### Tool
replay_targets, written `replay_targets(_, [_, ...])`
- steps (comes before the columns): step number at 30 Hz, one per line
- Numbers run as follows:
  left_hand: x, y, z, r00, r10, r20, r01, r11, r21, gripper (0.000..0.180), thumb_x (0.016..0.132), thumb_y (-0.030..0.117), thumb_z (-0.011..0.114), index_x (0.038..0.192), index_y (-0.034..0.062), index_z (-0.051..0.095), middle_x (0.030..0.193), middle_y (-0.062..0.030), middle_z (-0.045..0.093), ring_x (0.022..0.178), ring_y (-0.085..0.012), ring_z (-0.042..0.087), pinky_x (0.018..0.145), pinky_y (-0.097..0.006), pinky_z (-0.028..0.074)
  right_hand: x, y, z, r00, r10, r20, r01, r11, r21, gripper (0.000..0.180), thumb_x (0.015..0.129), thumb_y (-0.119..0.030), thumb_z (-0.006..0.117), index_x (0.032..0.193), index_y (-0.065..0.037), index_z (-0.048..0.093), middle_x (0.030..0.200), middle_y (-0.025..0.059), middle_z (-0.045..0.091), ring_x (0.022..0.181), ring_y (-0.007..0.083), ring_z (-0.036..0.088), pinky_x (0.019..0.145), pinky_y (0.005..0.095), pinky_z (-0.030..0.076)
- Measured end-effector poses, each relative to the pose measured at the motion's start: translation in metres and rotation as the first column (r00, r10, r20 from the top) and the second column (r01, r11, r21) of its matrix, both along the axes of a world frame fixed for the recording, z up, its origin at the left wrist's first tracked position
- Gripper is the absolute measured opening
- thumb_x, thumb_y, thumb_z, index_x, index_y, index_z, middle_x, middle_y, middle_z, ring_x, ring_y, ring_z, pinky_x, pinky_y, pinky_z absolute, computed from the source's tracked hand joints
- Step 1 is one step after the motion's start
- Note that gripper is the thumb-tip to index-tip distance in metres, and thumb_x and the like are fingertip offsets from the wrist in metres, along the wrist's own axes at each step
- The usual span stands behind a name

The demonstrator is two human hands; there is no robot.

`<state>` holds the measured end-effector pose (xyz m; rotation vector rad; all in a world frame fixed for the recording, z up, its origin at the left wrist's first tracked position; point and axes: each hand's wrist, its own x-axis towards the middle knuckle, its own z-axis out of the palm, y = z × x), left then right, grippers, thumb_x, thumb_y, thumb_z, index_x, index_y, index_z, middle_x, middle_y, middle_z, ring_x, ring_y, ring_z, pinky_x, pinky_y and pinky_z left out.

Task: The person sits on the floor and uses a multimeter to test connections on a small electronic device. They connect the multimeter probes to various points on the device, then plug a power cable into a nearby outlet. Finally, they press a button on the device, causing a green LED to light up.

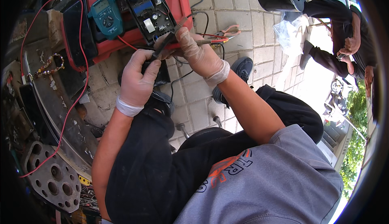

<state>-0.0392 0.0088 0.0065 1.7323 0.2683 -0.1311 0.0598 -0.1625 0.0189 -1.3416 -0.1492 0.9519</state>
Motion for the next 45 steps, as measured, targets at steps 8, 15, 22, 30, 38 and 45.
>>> replay_targets(8, [0.002, -0.003, 0.01, 0.958, 0.142, -0.248, -0.241, 0.866, -0.437, 0.018, 0.101, 0.015, 0.054, 0.112, 0.0006, 0.057, 0.105, -0.0075, 0.064, 0.093, -0.0179, 0.069, 0.064, -0.026, 0.058, -0.003, 0.0, -0.009, 0.996, -0.048, 0.077, 0.049, 0.999, -0.012, 0.054, 0.103, -0.053, 0.036, 0.11, -0.005, 0.058, 0.099, 0.0056, 0.065, 0.08, 0.0136, 0.061, 0.075, 0.0302, 0.051])
replay_targets(15, [0.007, -0.003, 0.002, 0.944, 0.147, -0.296, -0.294, 0.786, -0.544, 0.016, 0.101, 0.012, 0.052, 0.111, 0.0007, 0.056, 0.12, -0.0118, 0.062, 0.11, -0.0255, 0.065, 0.083, -0.036, 0.059, -0.008, 0.008, -0.003, 0.941, -0.097, 0.325, 0.159, 0.973, -0.17, 0.042, 0.103, -0.041, 0.05, 0.103, -0.001, 0.064, 0.09, 0.0058, 0.065, 0.082, 0.013, 0.059, 0.073, 0.0289, 0.049])
replay_targets(22, [0.007, -0.001, -0.012, 0.961, 0.169, -0.218, -0.273, 0.688, -0.672, 0.014, 0.101, 0.011, 0.052, 0.111, 0.0009, 0.056, 0.121, -0.0154, 0.063, 0.116, -0.029, 0.062, 0.103, -0.044, 0.049, 0.007, -0.004, 0.011, 0.999, -0.026, 0.02, 0.031, 0.959, -0.28, 0.022, 0.091, -0.018, 0.071, 0.1, 0.001, 0.064, 0.082, 0.0027, 0.067, 0.075, 0.0097, 0.06, 0.067, 0.0262, 0.05])
replay_targets(30, [0.009, 0.001, -0.013, 0.96, 0.167, -0.225, -0.277, 0.683, -0.675, 0.017, 0.101, 0.014, 0.052, 0.112, 0.0005, 0.056, 0.119, -0.0178, 0.063, 0.111, -0.0307, 0.065, 0.102, -0.044, 0.05, -0.002, -0.007, 0.001, 0.926, 0.007, 0.377, 0.072, 0.978, -0.196, 0.017, 0.084, -0.007, 0.074, 0.098, 0.0, 0.066, 0.087, 0.007, 0.071, 0.082, 0.0143, 0.068, 0.073, 0.0287, 0.054])
replay_targets(38, [0.007, 0.001, -0.013, 0.959, 0.177, -0.221, -0.282, 0.679, -0.678, 0.018, 0.102, 0.014, 0.051, 0.113, -0.0003, 0.055, 0.119, -0.0184, 0.062, 0.107, -0.029, 0.066, 0.099, -0.043, 0.051, -0.015, -0.004, -0.006, 0.839, -0.021, 0.544, 0.136, 0.976, -0.173, 0.017, 0.081, -0.006, 0.076, 0.094, -0.001, 0.065, 0.088, 0.0133, 0.07, 0.082, 0.0257, 0.07, 0.072, 0.0329, 0.054])
replay_targets(45, [0.009, 0.002, -0.013, 0.959, 0.182, -0.218, -0.283, 0.659, -0.697, 0.018, 0.102, 0.014, 0.051, 0.112, -0.0004, 0.056, 0.119, -0.0193, 0.063, 0.107, -0.0285, 0.066, 0.097, -0.042, 0.052, -0.018, -0.003, -0.013, 0.671, -0.027, 0.741, 0.168, 0.979, -0.117, 0.016, 0.081, -0.006, 0.076, 0.09, -0.004, 0.064, 0.086, 0.0127, 0.068, 0.08, 0.0312, 0.068, 0.07, 0.035, 0.053])
